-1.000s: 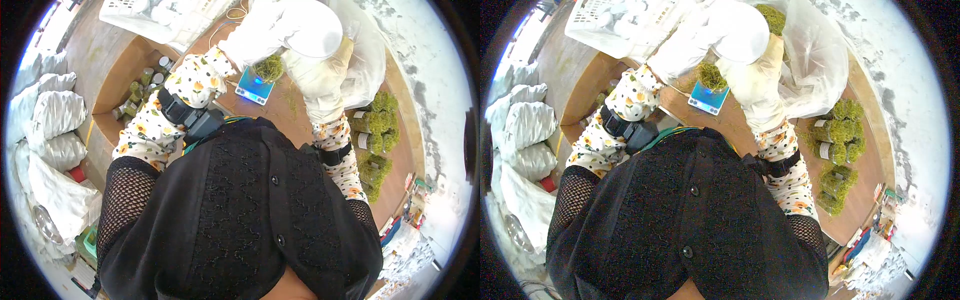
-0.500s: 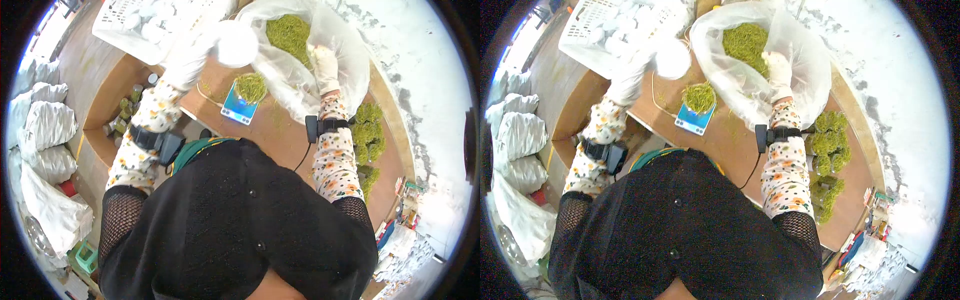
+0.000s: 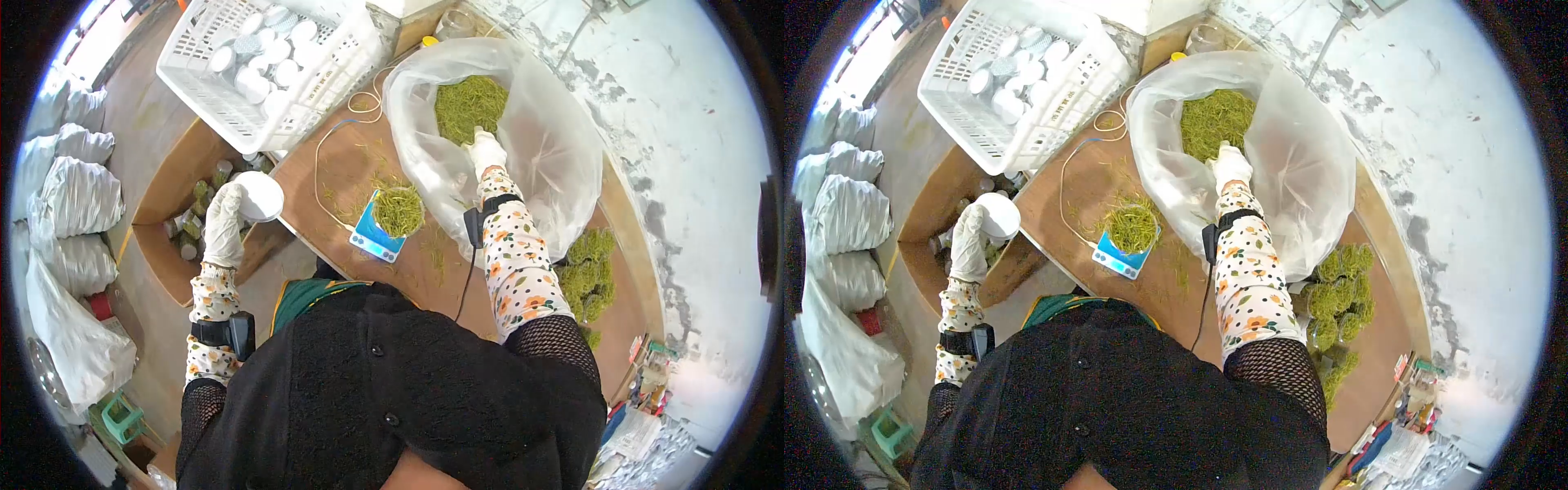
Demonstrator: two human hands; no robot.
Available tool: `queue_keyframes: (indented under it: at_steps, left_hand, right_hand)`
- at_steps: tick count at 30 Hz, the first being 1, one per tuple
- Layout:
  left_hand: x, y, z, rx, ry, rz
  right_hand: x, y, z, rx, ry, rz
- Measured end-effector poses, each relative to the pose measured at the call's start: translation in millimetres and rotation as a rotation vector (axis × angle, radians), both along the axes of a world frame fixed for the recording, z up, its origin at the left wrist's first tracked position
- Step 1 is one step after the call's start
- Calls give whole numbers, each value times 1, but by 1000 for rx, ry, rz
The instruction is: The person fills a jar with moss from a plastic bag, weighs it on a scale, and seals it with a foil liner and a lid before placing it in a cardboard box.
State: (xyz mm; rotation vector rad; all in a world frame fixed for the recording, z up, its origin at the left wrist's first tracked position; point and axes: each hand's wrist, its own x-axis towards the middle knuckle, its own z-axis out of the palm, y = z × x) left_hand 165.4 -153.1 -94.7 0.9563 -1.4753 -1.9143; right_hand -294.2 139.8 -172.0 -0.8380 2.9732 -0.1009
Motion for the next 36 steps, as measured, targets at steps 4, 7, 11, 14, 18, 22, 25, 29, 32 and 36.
queue_keyframes:
  at_steps: [4,7,11,14,18,22,25,29,32,36]
  left_hand:
    - [-9,7,-5,-16,26,-6]
    - [-18,11,5,-27,-11,-53]
    - [-31,17,14,79,84,-90]
    - [-35,18,13,66,113,-154]
    - [-43,19,6,59,152,-183]
    - [-49,23,6,55,166,-210]
    - [-49,24,2,55,180,-199]
    - [-48,23,-4,89,208,-210]
    - [-44,26,-1,98,213,-222]
    - [-41,27,-1,105,227,-195]
  right_hand:
    - [-16,11,-19,-200,29,-11]
    - [-34,21,-29,-228,-24,-49]
    - [-26,36,4,-602,-263,-227]
    - [-12,58,23,-925,-506,-358]
    - [21,75,56,-1243,-628,-313]
    - [92,70,104,-1284,-785,-235]
    - [160,48,147,-1238,-917,-119]
    - [200,29,126,-951,-758,69]
    - [216,15,111,-650,171,524]
    - [224,8,110,-400,193,615]
